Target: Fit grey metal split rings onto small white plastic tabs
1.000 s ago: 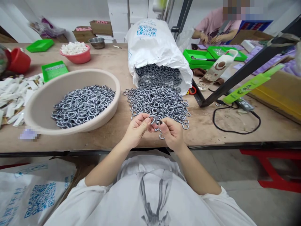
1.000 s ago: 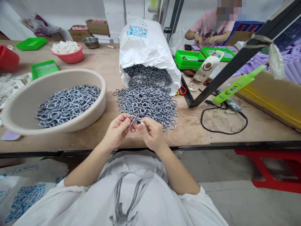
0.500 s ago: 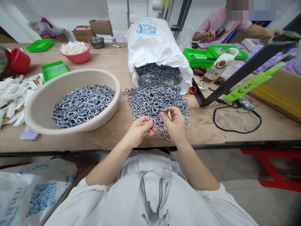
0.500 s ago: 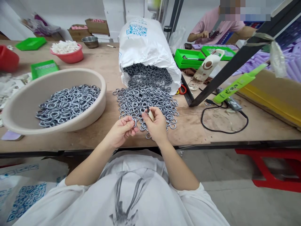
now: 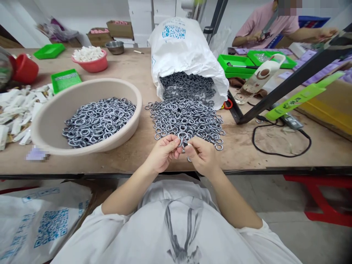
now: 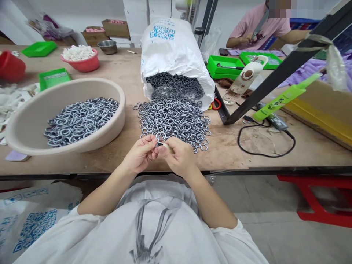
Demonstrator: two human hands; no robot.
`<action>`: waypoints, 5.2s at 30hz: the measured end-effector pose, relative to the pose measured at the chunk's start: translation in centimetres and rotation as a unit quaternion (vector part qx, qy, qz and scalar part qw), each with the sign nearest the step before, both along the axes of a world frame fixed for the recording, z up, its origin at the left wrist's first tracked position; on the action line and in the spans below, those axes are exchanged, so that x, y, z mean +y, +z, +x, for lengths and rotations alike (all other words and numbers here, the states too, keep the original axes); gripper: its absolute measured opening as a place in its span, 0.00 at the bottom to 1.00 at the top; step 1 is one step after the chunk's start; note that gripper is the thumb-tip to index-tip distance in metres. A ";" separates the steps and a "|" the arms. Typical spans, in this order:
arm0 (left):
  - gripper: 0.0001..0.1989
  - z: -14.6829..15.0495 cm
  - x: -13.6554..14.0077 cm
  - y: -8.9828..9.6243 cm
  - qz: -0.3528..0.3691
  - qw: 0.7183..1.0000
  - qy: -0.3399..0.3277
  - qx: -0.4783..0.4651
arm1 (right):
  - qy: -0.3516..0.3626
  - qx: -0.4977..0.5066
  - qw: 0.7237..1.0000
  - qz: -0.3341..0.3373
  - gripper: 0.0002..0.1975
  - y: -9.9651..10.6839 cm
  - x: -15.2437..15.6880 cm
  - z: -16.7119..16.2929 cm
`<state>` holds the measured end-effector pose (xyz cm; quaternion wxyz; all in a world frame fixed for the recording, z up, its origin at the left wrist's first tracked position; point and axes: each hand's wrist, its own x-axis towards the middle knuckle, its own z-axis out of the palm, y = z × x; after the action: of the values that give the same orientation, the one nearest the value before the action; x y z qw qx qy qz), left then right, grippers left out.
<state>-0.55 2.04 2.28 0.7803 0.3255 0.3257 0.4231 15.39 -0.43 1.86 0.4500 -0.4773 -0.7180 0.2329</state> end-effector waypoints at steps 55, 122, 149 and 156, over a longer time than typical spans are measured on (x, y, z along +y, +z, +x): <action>0.23 0.1 -0.6 -2.1 0.174 0.980 0.031 0.086 | 0.062 0.241 0.958 -0.144 0.18 -1.1 1.1 -1.9; 0.18 -3.7 1.3 -2.6 0.037 0.983 0.136 0.116 | -0.001 -0.161 0.979 -0.129 0.10 -0.9 5.0 -2.6; 0.18 0.7 0.1 0.0 0.020 0.997 0.052 0.048 | 0.023 0.154 0.983 -0.093 0.19 -0.8 3.4 -1.7; 0.18 0.7 0.2 -0.1 0.011 0.995 0.090 0.043 | 0.002 -0.078 0.997 0.014 0.21 0.5 1.6 -1.6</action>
<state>0.17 2.24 2.17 0.7207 0.3216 0.3822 0.4807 13.78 1.19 2.33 0.3990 -0.4865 -0.7546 0.1862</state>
